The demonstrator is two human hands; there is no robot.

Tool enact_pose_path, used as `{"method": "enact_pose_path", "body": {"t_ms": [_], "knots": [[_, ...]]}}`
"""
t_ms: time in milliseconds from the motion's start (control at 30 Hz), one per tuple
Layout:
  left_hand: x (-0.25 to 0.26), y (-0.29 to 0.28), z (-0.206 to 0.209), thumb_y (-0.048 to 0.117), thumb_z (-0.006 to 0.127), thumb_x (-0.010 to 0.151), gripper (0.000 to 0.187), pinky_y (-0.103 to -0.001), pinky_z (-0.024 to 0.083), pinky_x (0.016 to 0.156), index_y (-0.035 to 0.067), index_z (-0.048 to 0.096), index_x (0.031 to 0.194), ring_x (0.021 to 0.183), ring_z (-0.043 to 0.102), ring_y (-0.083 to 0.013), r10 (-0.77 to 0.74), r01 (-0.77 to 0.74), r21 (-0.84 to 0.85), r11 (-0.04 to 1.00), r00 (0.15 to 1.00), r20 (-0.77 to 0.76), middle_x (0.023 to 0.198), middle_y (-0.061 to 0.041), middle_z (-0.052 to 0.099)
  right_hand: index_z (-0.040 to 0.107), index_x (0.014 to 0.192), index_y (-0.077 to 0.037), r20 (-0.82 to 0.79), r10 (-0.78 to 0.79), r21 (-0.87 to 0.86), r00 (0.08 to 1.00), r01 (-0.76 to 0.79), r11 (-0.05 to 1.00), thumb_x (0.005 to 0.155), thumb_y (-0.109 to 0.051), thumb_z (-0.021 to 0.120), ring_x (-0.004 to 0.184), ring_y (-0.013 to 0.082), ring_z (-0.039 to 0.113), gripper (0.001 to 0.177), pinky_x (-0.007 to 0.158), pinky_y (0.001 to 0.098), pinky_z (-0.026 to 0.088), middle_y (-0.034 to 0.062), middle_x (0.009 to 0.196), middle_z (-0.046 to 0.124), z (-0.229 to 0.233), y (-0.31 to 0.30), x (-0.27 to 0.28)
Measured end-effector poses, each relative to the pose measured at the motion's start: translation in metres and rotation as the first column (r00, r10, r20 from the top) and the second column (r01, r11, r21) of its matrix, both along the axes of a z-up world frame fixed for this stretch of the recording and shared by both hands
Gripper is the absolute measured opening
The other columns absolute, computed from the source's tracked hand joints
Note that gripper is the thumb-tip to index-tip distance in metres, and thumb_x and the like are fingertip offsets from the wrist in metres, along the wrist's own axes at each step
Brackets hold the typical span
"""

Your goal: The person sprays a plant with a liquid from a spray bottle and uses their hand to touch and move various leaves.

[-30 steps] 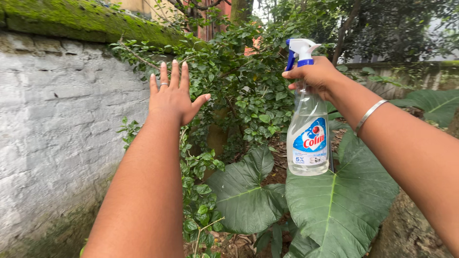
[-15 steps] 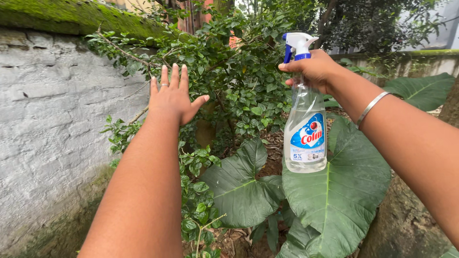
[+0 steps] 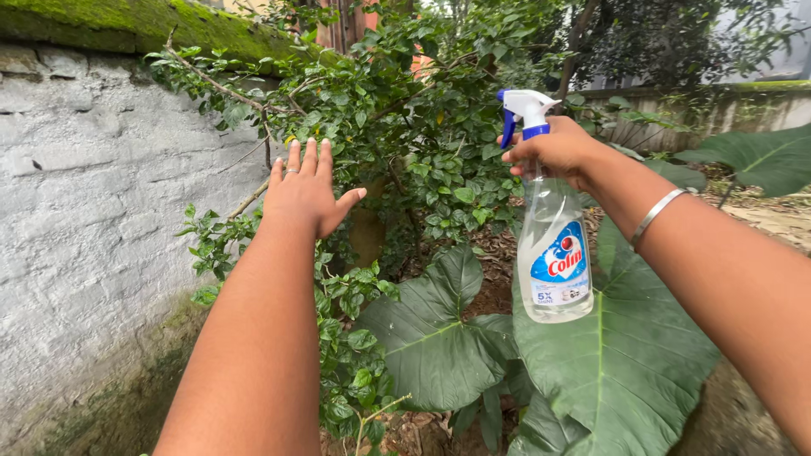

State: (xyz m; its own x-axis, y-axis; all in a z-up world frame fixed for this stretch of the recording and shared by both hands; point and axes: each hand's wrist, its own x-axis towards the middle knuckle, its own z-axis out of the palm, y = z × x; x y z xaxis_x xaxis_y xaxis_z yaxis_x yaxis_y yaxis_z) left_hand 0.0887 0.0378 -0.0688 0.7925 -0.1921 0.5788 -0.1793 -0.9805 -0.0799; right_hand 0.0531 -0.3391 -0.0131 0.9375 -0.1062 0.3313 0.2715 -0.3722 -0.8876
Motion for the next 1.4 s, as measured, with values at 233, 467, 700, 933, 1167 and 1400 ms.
{"method": "enact_pose_path", "body": {"t_ms": [233,467,700,933,1167,1400], "knots": [[0.024,-0.012,0.003,0.076,0.037,0.093,0.101,-0.045,0.007,0.125,0.013,0.003,0.163,0.157,0.002,-0.0284,0.033,-0.033,-0.002,0.999,0.999,-0.007,0.171,-0.009,0.005,0.072,0.110,-0.008,0.020,0.048,0.018,0.999,-0.048,0.999,0.082,-0.010,0.078,0.075,0.0165,0.071,0.029,0.068,0.0325,0.057,0.0026,0.094,0.073,0.000,-0.013,0.039],[0.055,-0.021,0.018,0.077,0.039,0.092,0.101,-0.046,0.006,0.125,0.014,0.003,0.164,0.157,0.002,-0.0277,0.085,-0.084,0.008,0.996,0.996,-0.011,0.171,-0.009,0.004,0.066,0.108,-0.005,0.024,0.141,-0.013,0.990,-0.141,0.990,0.083,-0.020,0.082,0.072,0.0187,0.070,0.032,0.063,0.0336,0.055,0.0053,0.094,0.070,0.014,-0.012,0.088],[0.083,-0.030,0.010,0.077,0.037,0.094,0.101,-0.048,0.006,0.125,0.015,0.000,0.164,0.157,0.001,-0.0290,0.131,-0.130,0.017,0.991,0.990,-0.052,0.171,-0.008,0.002,0.066,0.109,-0.004,-0.029,0.185,-0.050,0.982,-0.186,0.981,0.082,-0.022,0.081,0.069,0.0172,0.068,0.035,0.060,0.0321,0.057,0.0056,0.092,0.068,0.001,-0.010,0.134],[0.101,-0.026,-0.027,0.075,0.041,0.094,0.099,-0.050,0.009,0.126,0.019,0.000,0.164,0.158,0.003,-0.0289,0.157,-0.155,0.025,0.988,0.960,-0.232,0.172,-0.005,0.000,0.069,0.108,-0.004,-0.088,0.184,-0.073,0.979,-0.191,0.979,0.081,-0.018,0.081,0.069,0.0180,0.070,0.033,0.059,0.0326,0.056,0.0072,0.091,0.072,-0.049,0.000,0.162],[0.137,-0.001,-0.046,0.064,0.064,0.088,0.106,-0.050,0.021,0.125,0.017,0.010,0.165,0.158,0.014,-0.0337,0.069,-0.090,-0.068,0.994,0.963,-0.260,0.172,-0.011,0.011,0.071,0.108,-0.006,-0.054,0.209,-0.048,0.977,-0.211,0.976,0.080,-0.022,0.083,0.065,0.0156,0.068,0.034,0.057,0.0311,0.055,0.0032,0.085,0.069,-0.074,0.026,0.164],[0.157,-0.066,-0.096,0.071,0.082,0.064,0.134,-0.042,0.026,0.122,-0.004,0.022,0.158,0.152,0.028,-0.0351,-0.674,0.458,-0.527,0.716,0.650,-0.352,0.164,-0.025,0.025,0.067,0.099,-0.006,-0.010,0.166,0.034,0.986,-0.165,0.986,0.084,-0.028,0.082,0.064,0.0147,0.068,0.031,0.053,0.0297,0.052,0.0022,0.080,0.067,-0.079,0.070,0.148]]}}
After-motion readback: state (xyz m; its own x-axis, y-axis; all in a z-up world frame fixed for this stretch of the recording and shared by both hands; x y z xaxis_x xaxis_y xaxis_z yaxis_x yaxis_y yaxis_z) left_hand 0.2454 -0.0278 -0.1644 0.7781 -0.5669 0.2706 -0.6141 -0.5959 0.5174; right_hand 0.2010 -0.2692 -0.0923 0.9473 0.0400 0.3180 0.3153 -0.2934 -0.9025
